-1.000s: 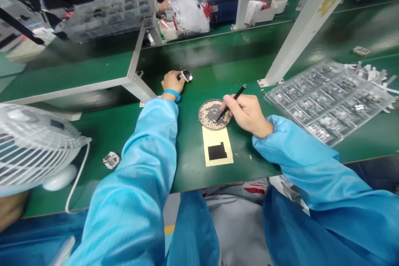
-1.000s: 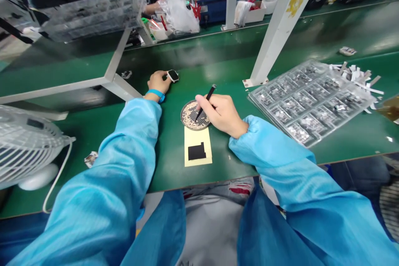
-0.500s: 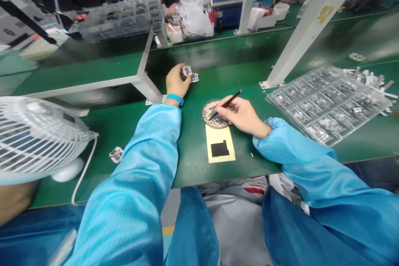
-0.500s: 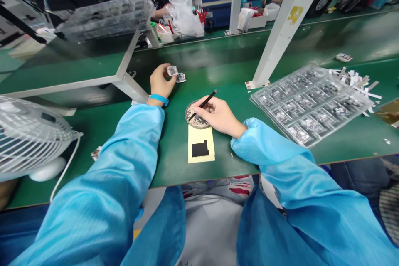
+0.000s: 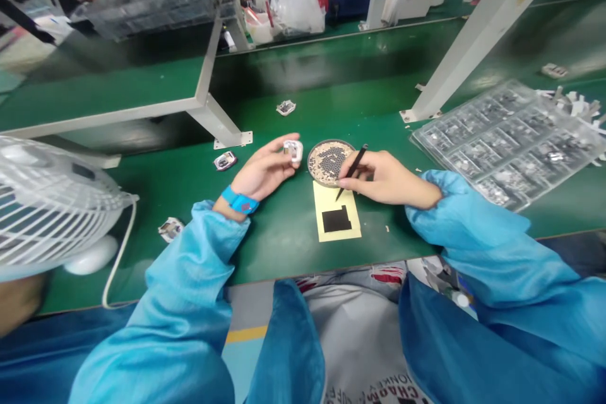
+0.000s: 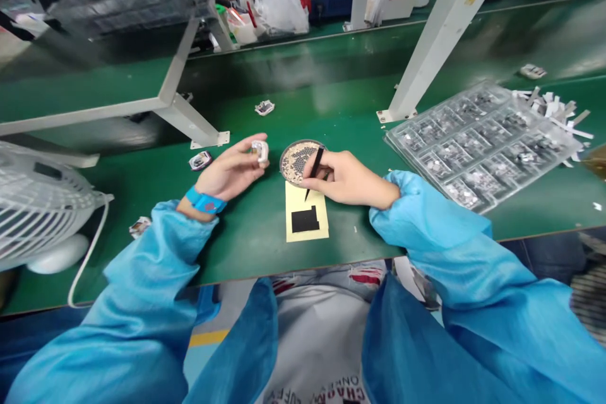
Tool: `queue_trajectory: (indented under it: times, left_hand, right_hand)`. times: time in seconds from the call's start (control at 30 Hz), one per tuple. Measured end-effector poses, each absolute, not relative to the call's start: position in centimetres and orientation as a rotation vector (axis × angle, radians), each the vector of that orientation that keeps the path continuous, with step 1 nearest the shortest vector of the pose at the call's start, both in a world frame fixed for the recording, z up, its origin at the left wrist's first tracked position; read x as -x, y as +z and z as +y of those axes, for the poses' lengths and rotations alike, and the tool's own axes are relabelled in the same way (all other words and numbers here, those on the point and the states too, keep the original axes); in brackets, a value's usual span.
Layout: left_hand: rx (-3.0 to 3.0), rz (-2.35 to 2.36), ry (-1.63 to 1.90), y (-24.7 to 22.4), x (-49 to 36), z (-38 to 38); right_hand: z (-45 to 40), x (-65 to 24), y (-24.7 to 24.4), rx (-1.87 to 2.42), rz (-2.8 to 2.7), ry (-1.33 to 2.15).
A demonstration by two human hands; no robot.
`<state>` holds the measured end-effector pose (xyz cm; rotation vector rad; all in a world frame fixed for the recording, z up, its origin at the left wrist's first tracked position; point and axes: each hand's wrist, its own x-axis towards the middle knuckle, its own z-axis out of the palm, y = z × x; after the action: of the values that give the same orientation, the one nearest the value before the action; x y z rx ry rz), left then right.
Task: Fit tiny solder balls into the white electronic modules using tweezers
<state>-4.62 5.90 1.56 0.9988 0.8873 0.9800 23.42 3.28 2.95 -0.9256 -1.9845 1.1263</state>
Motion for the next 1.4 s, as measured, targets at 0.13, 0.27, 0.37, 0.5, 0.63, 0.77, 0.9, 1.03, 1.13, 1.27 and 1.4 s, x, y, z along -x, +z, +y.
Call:
queue_trajectory:
  times: [0.13,0.27,0.37,0.5,0.63,0.77,0.9,1.03,1.13,1.27,1.4]
  left_hand:
    - [-1.114,0.824,0.661,2.0,3.3,3.7]
    - [-1.301,0.882,0.555,1.5,1.8,2.3]
    - [-1.399,0.928,0.572,1.2,1.4,1.5]
    - [-1.463,0.922,0.604,0.7,1.3,1.3]
    - [-1.526,0.937,0.616,0.3,1.1,1.3]
    - [-1.604,1.000,0.615,0.1,0.9,1.1]
    - [-1.636,1.046,0.571,0.4,0.8,0.8]
    - [-1.635,1.079,0.516,0.8,0.7,0.7]
    - [-1.632,1.082,0.508,0.8,0.7,0.7]
    - [-1.645,1.083,0.505,0.8,0.7,0.7]
    - [-1.649,1.083,0.507,0.9,0.6,0.7]
  right_hand:
    - [3.8,-24.4,2.4,0.954,-2.042,1.168]
    - [4.1,-24.6,2.0,0.944,-2.002,1.281]
    - [4.0,-24.5,1.9,0.932,-2.007,1.288]
    - [3.6,-24.4,2.5,0.907,-1.940,1.377]
    - [2.8,-24.2,3.9,0.874,-1.836,1.385]
    - [2.0,-24.0,4.4,0.823,-1.867,1.098]
    - [1.8,-23.7,3.7,0.675,-2.035,0.856]
    - [2.0,-23.6,3.2,0.583,-2.095,0.789]
    - [1.9,-23.6,3.1,0.561,-2.100,0.792]
    - [1.8,-23.6,3.2,0.576,-2.105,0.787]
    - [1.9,-23.6,3.1,0.598,-2.133,0.755]
